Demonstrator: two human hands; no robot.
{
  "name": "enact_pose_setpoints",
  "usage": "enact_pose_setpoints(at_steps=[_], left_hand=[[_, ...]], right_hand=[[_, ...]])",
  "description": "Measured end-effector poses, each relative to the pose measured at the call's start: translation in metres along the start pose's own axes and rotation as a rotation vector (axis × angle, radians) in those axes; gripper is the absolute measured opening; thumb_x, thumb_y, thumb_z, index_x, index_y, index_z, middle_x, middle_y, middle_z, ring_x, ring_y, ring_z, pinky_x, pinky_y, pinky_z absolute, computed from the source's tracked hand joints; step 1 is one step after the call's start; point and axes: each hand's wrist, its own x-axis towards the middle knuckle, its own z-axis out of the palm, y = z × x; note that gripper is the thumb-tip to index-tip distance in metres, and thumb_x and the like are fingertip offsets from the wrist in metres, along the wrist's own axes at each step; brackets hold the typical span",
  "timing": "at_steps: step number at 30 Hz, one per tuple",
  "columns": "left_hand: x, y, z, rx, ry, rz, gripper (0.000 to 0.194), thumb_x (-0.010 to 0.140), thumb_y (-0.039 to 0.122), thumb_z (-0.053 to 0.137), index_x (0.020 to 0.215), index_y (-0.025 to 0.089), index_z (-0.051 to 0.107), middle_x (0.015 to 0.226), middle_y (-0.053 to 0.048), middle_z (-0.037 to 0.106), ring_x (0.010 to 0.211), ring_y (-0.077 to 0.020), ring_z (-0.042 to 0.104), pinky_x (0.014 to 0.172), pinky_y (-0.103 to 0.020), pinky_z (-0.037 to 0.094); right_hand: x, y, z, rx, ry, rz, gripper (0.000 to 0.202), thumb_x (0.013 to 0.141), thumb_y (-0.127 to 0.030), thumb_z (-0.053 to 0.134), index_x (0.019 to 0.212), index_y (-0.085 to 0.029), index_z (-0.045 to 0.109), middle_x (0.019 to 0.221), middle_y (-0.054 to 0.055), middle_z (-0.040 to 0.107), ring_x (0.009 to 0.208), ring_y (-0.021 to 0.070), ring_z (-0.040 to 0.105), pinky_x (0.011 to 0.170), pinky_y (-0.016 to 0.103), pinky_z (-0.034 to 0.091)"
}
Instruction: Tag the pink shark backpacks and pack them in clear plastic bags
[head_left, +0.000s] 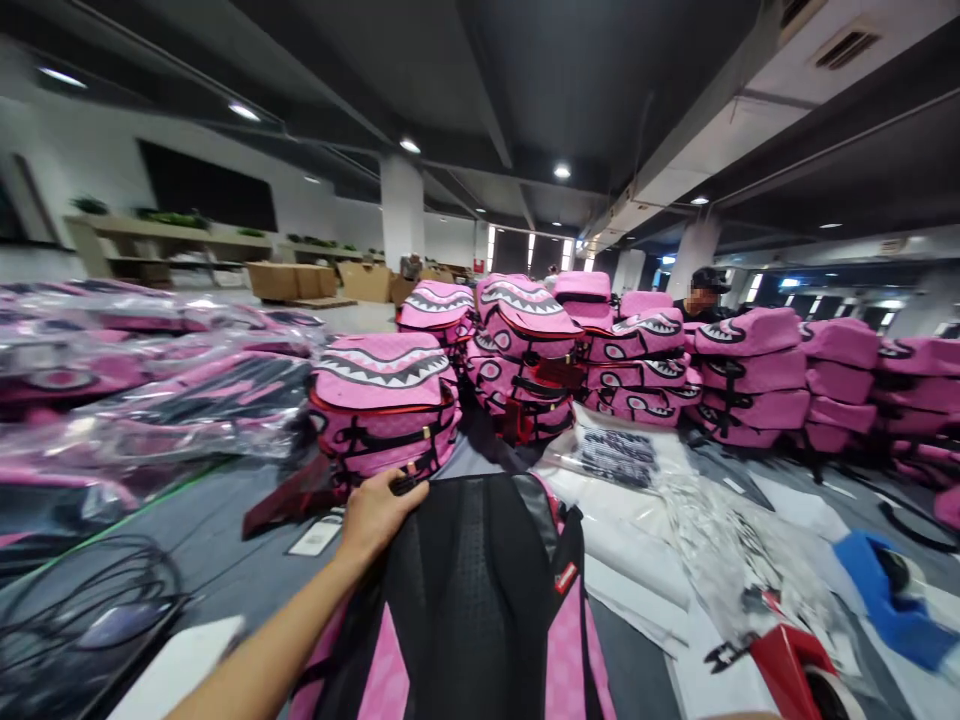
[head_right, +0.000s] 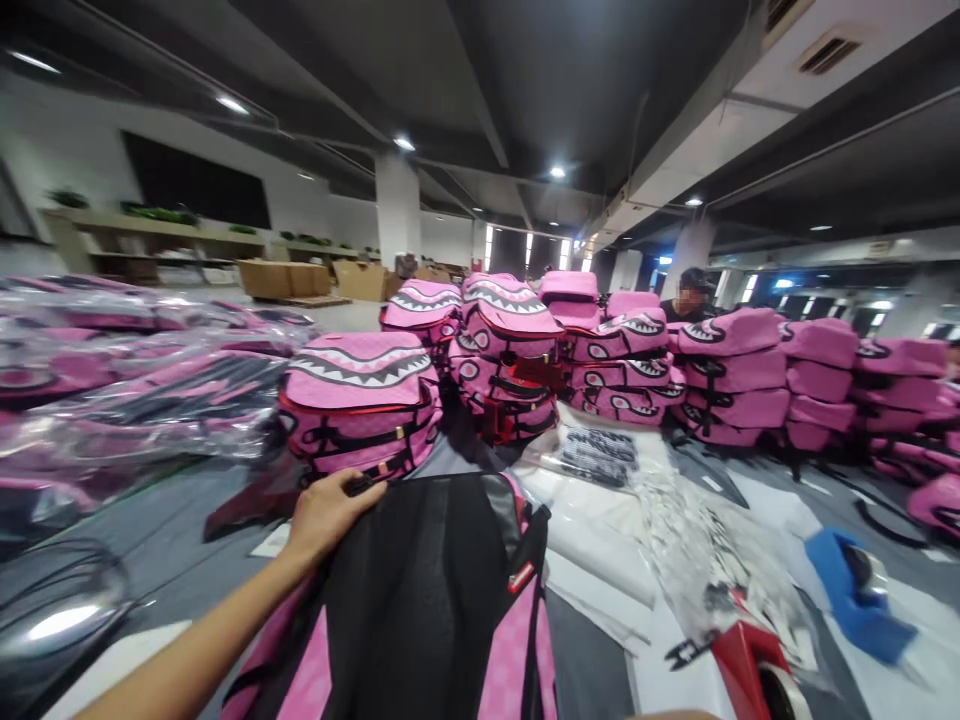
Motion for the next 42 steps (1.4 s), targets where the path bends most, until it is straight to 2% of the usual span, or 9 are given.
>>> enact_pose_setpoints(at_steps=[4, 7, 10, 13, 18, 22, 32, 38, 42], left_hand=[[-0.020, 0.007, 0.036, 0.146, -0.045, 0.125, 0.044, 0.081, 0.049, 0.051, 0.103, 0.015, 0.069, 0.079, -0.014, 0.072, 0.084, -0.0379, 0.069, 0.080, -0.044, 0.047], [-0.021, 0.009, 0.032, 0.214, -0.062, 0.237, 0.047, 0.083, 0.051, 0.053, 0.111, 0.016, 0.069, 0.082, -0.013, 0.071, 0.093, -0.0386, 0.068, 0.091, -0.050, 0.044], [-0.018, 0.020, 0.025, 0.239, -0.029, 0.416, 0.057, 0.084, 0.049, 0.051, 0.125, 0.012, 0.065, 0.106, -0.022, 0.069, 0.117, -0.0446, 0.056, 0.106, -0.062, 0.031], [-0.019, 0.038, 0.041, 0.026, -0.074, 0.611, 0.054, 0.088, 0.039, 0.046, 0.131, 0.010, 0.062, 0.130, -0.026, 0.060, 0.132, -0.0441, 0.043, 0.113, -0.068, 0.019], [-0.032, 0.073, 0.107, -0.296, -0.355, 0.737, 0.037, 0.080, 0.034, 0.063, 0.115, 0.025, 0.071, 0.116, -0.009, 0.073, 0.111, -0.0289, 0.063, 0.097, -0.046, 0.051], [-0.048, 0.085, 0.135, -0.508, -0.380, 0.717, 0.037, 0.085, 0.031, 0.055, 0.117, 0.024, 0.071, 0.121, -0.010, 0.071, 0.112, -0.0271, 0.064, 0.098, -0.044, 0.053], [-0.039, 0.066, 0.127, -0.682, -0.325, 0.635, 0.029, 0.084, 0.032, 0.051, 0.091, 0.022, 0.076, 0.110, -0.011, 0.073, 0.103, -0.0271, 0.069, 0.096, -0.043, 0.056], [-0.049, 0.100, 0.089, -0.670, -0.342, 0.778, 0.047, 0.082, 0.032, 0.057, 0.128, 0.021, 0.059, 0.139, -0.014, 0.058, 0.132, -0.0279, 0.052, 0.115, -0.046, 0.041], [-0.036, 0.127, 0.072, -0.616, -0.448, 0.925, 0.051, 0.080, 0.034, 0.060, 0.128, 0.021, 0.057, 0.121, -0.011, 0.067, 0.112, -0.0250, 0.062, 0.103, -0.040, 0.048]], right_hand=[[-0.049, 0.021, -0.046, -0.064, 0.321, 0.217, 0.019, 0.095, -0.043, 0.059, 0.094, -0.028, 0.070, 0.086, -0.001, 0.070, 0.084, 0.0227, 0.071, 0.065, 0.029, 0.051], [-0.054, 0.049, -0.085, -0.011, 0.651, 0.580, 0.024, 0.093, -0.043, 0.057, 0.093, -0.020, 0.065, 0.069, 0.001, 0.064, 0.064, 0.0185, 0.065, 0.060, 0.027, 0.046], [-0.035, 0.076, -0.102, 0.079, 0.726, 0.746, 0.033, 0.091, -0.048, 0.057, 0.075, -0.019, 0.058, 0.048, -0.004, 0.048, 0.045, 0.0156, 0.054, 0.049, 0.025, 0.041], [-0.010, 0.081, -0.103, 0.066, 0.822, 0.726, 0.030, 0.085, -0.039, 0.062, 0.065, -0.021, 0.050, 0.050, -0.004, 0.048, 0.052, 0.0164, 0.055, 0.054, 0.026, 0.041], [-0.003, 0.030, -0.110, -0.073, 0.954, 0.486, 0.010, 0.080, -0.028, 0.057, 0.087, -0.022, 0.054, 0.071, -0.002, 0.058, 0.069, 0.0167, 0.057, 0.068, 0.027, 0.043], [-0.010, -0.015, -0.113, -0.192, 0.858, 0.219, 0.015, 0.088, -0.031, 0.046, 0.093, -0.021, 0.056, 0.067, -0.002, 0.056, 0.059, 0.0155, 0.052, 0.061, 0.027, 0.038], [-0.011, -0.039, -0.072, -0.109, 0.814, 0.185, 0.021, 0.074, -0.034, 0.062, 0.078, -0.025, 0.044, 0.057, -0.007, 0.048, 0.047, 0.0112, 0.046, 0.048, 0.022, 0.032], [-0.030, -0.046, -0.110, -0.158, 0.833, 0.171, 0.017, 0.078, -0.034, 0.057, 0.082, -0.024, 0.044, 0.058, -0.008, 0.043, 0.047, 0.0104, 0.041, 0.049, 0.023, 0.030], [-0.034, -0.049, -0.137, -0.174, 0.753, 0.139, 0.015, 0.079, -0.035, 0.055, 0.082, -0.023, 0.047, 0.062, -0.006, 0.048, 0.054, 0.0119, 0.046, 0.054, 0.023, 0.033]])
